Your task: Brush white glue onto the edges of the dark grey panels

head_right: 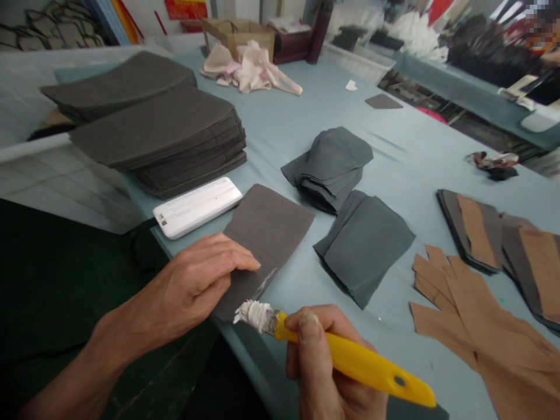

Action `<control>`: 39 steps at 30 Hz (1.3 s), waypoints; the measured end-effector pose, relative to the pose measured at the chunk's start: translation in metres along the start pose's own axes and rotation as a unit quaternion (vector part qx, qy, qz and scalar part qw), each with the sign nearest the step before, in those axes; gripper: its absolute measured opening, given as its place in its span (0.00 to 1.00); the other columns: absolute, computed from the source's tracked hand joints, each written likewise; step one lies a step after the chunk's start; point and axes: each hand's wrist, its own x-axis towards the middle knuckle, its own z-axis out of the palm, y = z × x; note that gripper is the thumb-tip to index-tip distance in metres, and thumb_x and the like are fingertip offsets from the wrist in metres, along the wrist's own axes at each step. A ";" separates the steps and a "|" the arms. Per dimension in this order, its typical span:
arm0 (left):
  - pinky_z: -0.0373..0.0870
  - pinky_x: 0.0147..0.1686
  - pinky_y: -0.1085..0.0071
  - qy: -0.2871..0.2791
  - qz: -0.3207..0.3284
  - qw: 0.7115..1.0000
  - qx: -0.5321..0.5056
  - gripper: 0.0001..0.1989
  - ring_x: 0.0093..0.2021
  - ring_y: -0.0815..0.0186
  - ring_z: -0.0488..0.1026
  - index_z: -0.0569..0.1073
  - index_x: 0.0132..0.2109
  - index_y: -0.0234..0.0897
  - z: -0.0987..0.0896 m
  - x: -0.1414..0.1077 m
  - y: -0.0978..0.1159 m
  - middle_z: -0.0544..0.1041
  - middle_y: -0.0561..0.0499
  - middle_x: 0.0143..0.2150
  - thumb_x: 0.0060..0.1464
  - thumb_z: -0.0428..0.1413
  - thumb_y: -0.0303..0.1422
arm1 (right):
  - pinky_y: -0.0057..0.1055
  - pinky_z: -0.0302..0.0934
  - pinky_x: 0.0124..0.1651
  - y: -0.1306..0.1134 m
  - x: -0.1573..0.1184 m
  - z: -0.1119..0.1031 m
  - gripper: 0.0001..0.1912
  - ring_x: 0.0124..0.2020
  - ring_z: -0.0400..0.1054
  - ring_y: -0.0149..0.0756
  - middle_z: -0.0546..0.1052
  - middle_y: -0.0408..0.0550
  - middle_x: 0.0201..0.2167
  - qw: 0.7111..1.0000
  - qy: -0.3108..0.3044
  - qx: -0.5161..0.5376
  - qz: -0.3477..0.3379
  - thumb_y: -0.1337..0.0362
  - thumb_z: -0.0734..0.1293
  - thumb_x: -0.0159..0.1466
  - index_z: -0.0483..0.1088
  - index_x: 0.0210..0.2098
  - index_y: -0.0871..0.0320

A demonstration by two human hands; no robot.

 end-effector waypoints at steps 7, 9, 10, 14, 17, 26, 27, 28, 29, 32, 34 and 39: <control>0.73 0.52 0.65 0.009 0.000 1.000 -0.002 0.19 0.48 0.64 0.77 0.77 0.49 0.35 0.002 0.000 -0.001 0.83 0.50 0.47 0.62 0.47 0.14 | 0.27 0.59 0.22 0.000 0.019 -0.003 0.23 0.17 0.62 0.30 0.68 0.38 0.16 0.999 0.011 -0.024 -0.031 0.42 0.68 0.70 0.74 0.29 0.54; 0.72 0.51 0.66 0.016 -0.001 1.000 -0.002 0.19 0.48 0.64 0.77 0.76 0.49 0.36 0.004 0.000 -0.002 0.83 0.51 0.46 0.63 0.47 0.14 | 0.27 0.58 0.21 0.002 0.026 -0.003 0.23 0.17 0.61 0.29 0.68 0.38 0.16 0.999 0.013 -0.015 -0.027 0.42 0.69 0.69 0.74 0.29 0.54; 0.72 0.51 0.66 0.018 -0.002 1.000 -0.002 0.19 0.48 0.65 0.77 0.76 0.49 0.36 0.004 0.000 -0.002 0.82 0.51 0.46 0.63 0.46 0.14 | 0.26 0.58 0.21 0.002 0.030 -0.003 0.23 0.17 0.61 0.29 0.68 0.38 0.16 1.000 0.013 -0.009 -0.027 0.42 0.69 0.69 0.74 0.29 0.54; 0.71 0.51 0.69 0.020 -0.019 1.000 -0.002 0.19 0.48 0.67 0.76 0.76 0.49 0.38 0.004 -0.001 -0.001 0.82 0.53 0.45 0.64 0.46 0.15 | 0.26 0.57 0.19 0.006 0.050 -0.007 0.23 0.16 0.61 0.29 0.67 0.38 0.14 0.998 -0.017 -0.007 -0.059 0.43 0.68 0.70 0.74 0.29 0.55; 0.70 0.51 0.71 0.024 -0.029 0.999 -0.004 0.19 0.47 0.69 0.76 0.75 0.49 0.40 0.005 -0.002 0.000 0.81 0.55 0.45 0.64 0.46 0.15 | 0.24 0.55 0.17 0.006 0.066 -0.009 0.24 0.14 0.61 0.29 0.67 0.39 0.12 0.993 -0.053 -0.013 -0.109 0.44 0.67 0.71 0.74 0.28 0.55; 0.71 0.51 0.77 0.041 -0.039 0.998 0.014 0.20 0.46 0.71 0.77 0.76 0.48 0.45 0.004 0.000 0.001 0.82 0.59 0.44 0.65 0.46 0.18 | 0.22 0.51 0.16 0.002 0.103 -0.008 0.24 0.13 0.58 0.27 0.66 0.39 0.12 0.989 -0.025 -0.015 -0.142 0.44 0.68 0.70 0.72 0.26 0.56; 0.72 0.51 0.77 0.044 -0.036 0.998 0.018 0.20 0.46 0.72 0.77 0.76 0.48 0.46 0.004 0.000 0.001 0.82 0.59 0.44 0.65 0.46 0.18 | 0.23 0.50 0.16 0.002 0.107 -0.009 0.24 0.13 0.58 0.27 0.66 0.39 0.12 0.990 -0.022 -0.014 -0.140 0.44 0.68 0.69 0.72 0.26 0.57; 0.72 0.51 0.78 0.046 -0.034 0.998 0.022 0.19 0.46 0.72 0.78 0.76 0.48 0.46 0.004 0.000 0.001 0.82 0.60 0.44 0.65 0.46 0.18 | 0.23 0.49 0.16 0.003 0.110 -0.009 0.24 0.13 0.57 0.27 0.66 0.39 0.12 0.990 -0.020 -0.014 -0.140 0.44 0.69 0.69 0.72 0.26 0.57; 0.72 0.51 0.79 0.048 -0.034 0.998 0.027 0.19 0.46 0.72 0.78 0.76 0.48 0.46 0.005 0.000 0.001 0.82 0.60 0.44 0.65 0.47 0.19 | 0.23 0.48 0.16 0.003 0.114 -0.009 0.25 0.13 0.56 0.27 0.66 0.39 0.12 0.990 -0.015 -0.013 -0.139 0.44 0.69 0.69 0.72 0.26 0.57; 0.72 0.51 0.78 0.045 -0.044 0.997 0.035 0.19 0.47 0.71 0.78 0.76 0.48 0.47 0.006 -0.002 -0.001 0.83 0.60 0.45 0.66 0.47 0.20 | 0.23 0.47 0.15 0.003 0.126 -0.010 0.24 0.13 0.56 0.26 0.66 0.39 0.12 0.990 -0.005 -0.013 -0.137 0.43 0.70 0.67 0.72 0.26 0.57; 0.73 0.52 0.75 0.039 -0.057 0.997 0.036 0.18 0.49 0.69 0.78 0.76 0.49 0.47 0.008 -0.006 -0.003 0.83 0.58 0.46 0.67 0.47 0.21 | 0.24 0.49 0.16 0.003 0.136 -0.009 0.24 0.13 0.56 0.26 0.66 0.38 0.13 0.991 0.001 -0.019 -0.135 0.43 0.71 0.66 0.73 0.27 0.58; 0.73 0.56 0.71 0.017 -0.079 0.996 0.047 0.17 0.53 0.67 0.77 0.76 0.52 0.48 0.012 -0.018 -0.007 0.82 0.57 0.49 0.68 0.47 0.23 | 0.25 0.51 0.17 0.001 0.162 -0.007 0.25 0.14 0.57 0.27 0.66 0.38 0.13 0.988 0.016 -0.022 -0.149 0.43 0.70 0.65 0.73 0.27 0.58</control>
